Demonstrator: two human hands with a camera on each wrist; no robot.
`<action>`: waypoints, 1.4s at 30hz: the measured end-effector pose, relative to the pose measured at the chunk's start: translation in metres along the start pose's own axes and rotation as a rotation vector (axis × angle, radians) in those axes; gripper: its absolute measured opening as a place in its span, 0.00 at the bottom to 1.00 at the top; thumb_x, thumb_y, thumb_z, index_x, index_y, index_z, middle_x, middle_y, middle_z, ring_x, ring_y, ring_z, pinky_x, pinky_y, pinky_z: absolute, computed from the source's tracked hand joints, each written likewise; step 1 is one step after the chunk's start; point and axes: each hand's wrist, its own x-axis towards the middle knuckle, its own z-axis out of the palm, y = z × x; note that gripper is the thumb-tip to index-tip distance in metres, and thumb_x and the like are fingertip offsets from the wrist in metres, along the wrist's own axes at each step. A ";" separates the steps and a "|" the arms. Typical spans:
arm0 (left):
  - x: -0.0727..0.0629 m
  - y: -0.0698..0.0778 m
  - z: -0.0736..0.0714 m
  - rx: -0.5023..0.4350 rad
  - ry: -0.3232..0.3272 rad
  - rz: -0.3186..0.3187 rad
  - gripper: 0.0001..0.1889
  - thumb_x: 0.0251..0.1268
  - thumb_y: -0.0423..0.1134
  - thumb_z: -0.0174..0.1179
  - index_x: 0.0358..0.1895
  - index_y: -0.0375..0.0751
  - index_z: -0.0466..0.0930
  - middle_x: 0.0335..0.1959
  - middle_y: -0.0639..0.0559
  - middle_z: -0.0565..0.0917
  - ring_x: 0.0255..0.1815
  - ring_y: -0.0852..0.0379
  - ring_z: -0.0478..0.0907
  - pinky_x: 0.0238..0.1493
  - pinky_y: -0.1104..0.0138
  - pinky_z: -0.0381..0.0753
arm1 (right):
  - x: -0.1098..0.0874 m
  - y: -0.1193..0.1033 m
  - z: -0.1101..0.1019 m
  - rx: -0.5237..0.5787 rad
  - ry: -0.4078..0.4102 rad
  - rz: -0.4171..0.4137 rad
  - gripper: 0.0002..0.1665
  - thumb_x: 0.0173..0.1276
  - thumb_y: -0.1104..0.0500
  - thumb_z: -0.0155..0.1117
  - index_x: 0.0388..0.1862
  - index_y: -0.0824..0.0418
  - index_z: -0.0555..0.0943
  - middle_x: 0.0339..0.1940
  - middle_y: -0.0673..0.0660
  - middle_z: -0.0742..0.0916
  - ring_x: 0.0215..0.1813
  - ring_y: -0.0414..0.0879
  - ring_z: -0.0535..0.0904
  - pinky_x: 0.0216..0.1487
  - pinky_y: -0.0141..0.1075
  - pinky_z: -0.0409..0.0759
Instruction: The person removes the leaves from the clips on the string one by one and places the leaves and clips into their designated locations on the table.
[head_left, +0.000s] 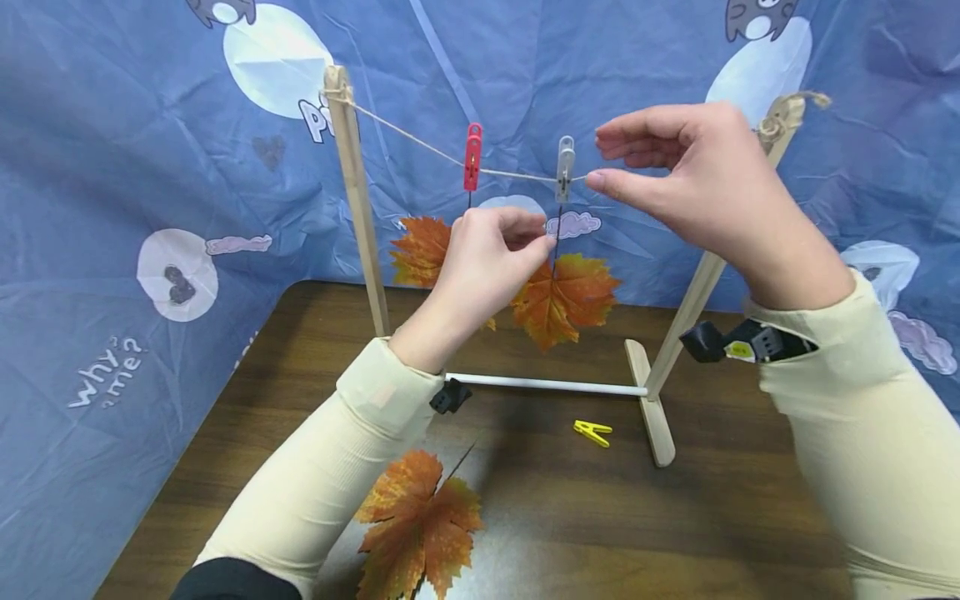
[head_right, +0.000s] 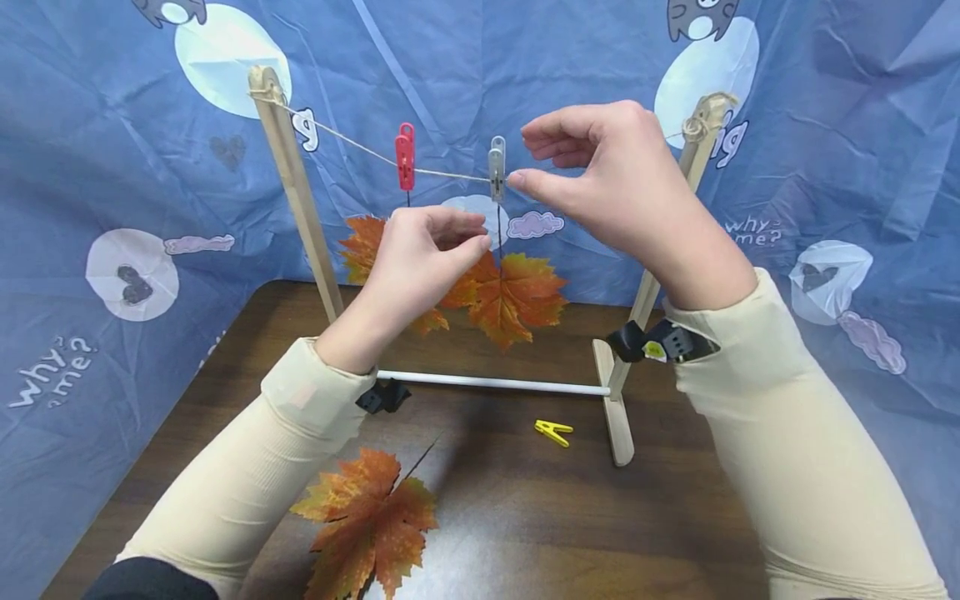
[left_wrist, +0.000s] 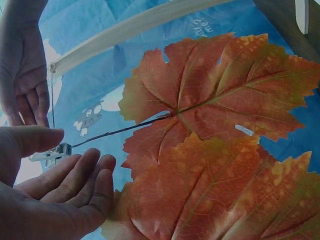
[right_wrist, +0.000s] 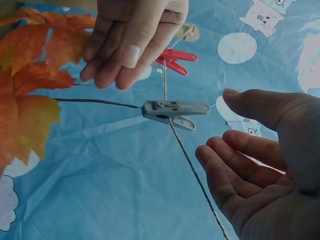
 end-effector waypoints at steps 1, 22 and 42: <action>0.002 0.000 0.001 0.004 0.001 -0.001 0.10 0.64 0.33 0.70 0.46 0.33 0.89 0.39 0.48 0.89 0.38 0.61 0.84 0.43 0.72 0.80 | 0.002 -0.001 -0.001 0.000 -0.002 0.001 0.23 0.65 0.53 0.77 0.57 0.60 0.86 0.52 0.54 0.88 0.51 0.42 0.84 0.51 0.30 0.79; 0.020 -0.002 0.014 0.129 -0.003 -0.012 0.08 0.65 0.33 0.69 0.44 0.35 0.91 0.36 0.50 0.90 0.35 0.61 0.83 0.39 0.71 0.77 | 0.051 -0.011 -0.013 -0.232 -0.243 0.012 0.29 0.65 0.44 0.74 0.59 0.60 0.86 0.51 0.52 0.88 0.51 0.43 0.84 0.47 0.32 0.79; 0.023 -0.005 0.019 0.197 -0.048 0.040 0.05 0.67 0.33 0.68 0.37 0.39 0.93 0.32 0.52 0.89 0.30 0.62 0.77 0.32 0.70 0.73 | 0.068 -0.013 -0.009 -0.325 -0.429 0.008 0.26 0.67 0.42 0.72 0.50 0.62 0.89 0.41 0.55 0.91 0.42 0.44 0.84 0.39 0.33 0.77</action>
